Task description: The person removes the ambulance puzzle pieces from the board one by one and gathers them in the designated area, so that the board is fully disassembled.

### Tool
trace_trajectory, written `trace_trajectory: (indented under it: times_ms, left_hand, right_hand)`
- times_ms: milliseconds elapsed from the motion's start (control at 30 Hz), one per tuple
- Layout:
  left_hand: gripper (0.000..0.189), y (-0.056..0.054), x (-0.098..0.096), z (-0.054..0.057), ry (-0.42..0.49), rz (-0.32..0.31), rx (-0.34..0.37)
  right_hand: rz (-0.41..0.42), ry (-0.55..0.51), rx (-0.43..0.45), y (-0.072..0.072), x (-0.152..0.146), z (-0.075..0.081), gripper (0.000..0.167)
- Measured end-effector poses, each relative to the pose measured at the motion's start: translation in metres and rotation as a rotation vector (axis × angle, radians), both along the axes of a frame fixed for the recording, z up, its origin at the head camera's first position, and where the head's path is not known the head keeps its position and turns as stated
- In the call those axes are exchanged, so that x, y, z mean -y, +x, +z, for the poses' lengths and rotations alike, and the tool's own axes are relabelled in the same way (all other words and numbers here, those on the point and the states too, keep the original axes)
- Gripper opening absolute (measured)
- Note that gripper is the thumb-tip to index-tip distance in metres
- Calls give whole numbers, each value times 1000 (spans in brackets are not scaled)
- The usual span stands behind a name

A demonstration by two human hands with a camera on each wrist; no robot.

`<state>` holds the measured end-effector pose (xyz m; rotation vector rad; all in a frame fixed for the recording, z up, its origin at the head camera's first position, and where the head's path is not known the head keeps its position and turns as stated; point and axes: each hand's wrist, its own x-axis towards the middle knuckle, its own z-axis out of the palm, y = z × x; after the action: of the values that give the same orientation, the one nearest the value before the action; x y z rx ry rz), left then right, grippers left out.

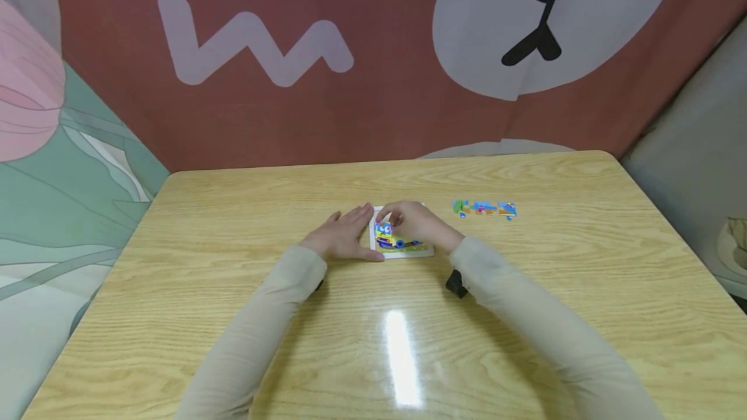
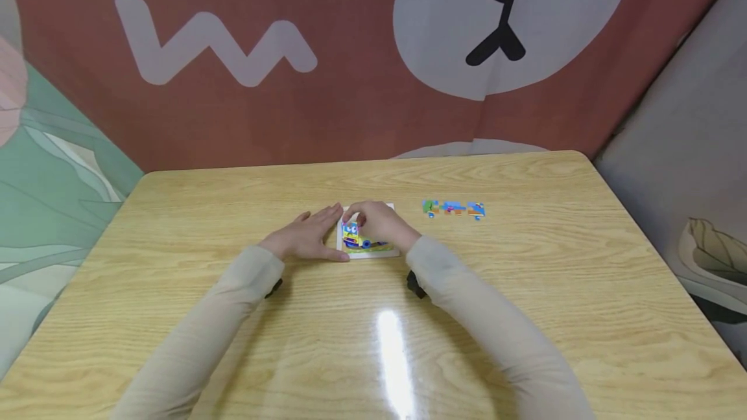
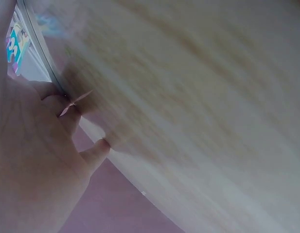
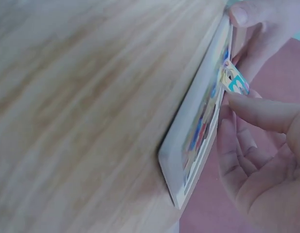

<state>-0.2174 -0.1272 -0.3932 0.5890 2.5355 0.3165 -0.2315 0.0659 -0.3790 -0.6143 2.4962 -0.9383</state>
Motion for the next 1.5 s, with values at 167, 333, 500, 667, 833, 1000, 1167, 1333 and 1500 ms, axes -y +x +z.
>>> trace_trajectory:
  times_ms: [167, 333, 500, 667, 833, 1000, 1167, 1333, 1500]
  left_hand:
    - [107, -1, 0, -1, 3, -2, -14]
    - [109, -1, 0, -2, -2, -2, -23]
    - [109, -1, 0, 0, -1, -1, -14]
    - [109, -1, -1, 1, -5, 0, -21]
    - [109, -1, -1, 0, -9, -2, -21]
    - [109, -1, 0, 0, -7, -10, -26]
    - [109, 0, 0, 0, -5, -10, -24]
    - [109, 0, 0, 0, -3, -6, -23]
    - [110, 0, 0, 0, -3, -5, -27]
  right_hand:
    - [-23, -37, 32, -4, -5, 0, 29]
    - [-36, -73, 62, -7, -15, 3, 29]
    - [-72, -104, 121, -6, -28, 11, 31]
    - [-90, -146, 148, -8, -46, 17, 31]
    - [-126, -157, 154, -9, -66, 20, 31]
    - [-151, -146, 150, -8, -84, 21, 31]
    - [-164, -130, 165, -6, -96, 14, 31]
    - [-160, -138, 173, -4, -108, 8, 31]
    - [-184, -83, 173, -3, -121, 8, 31]
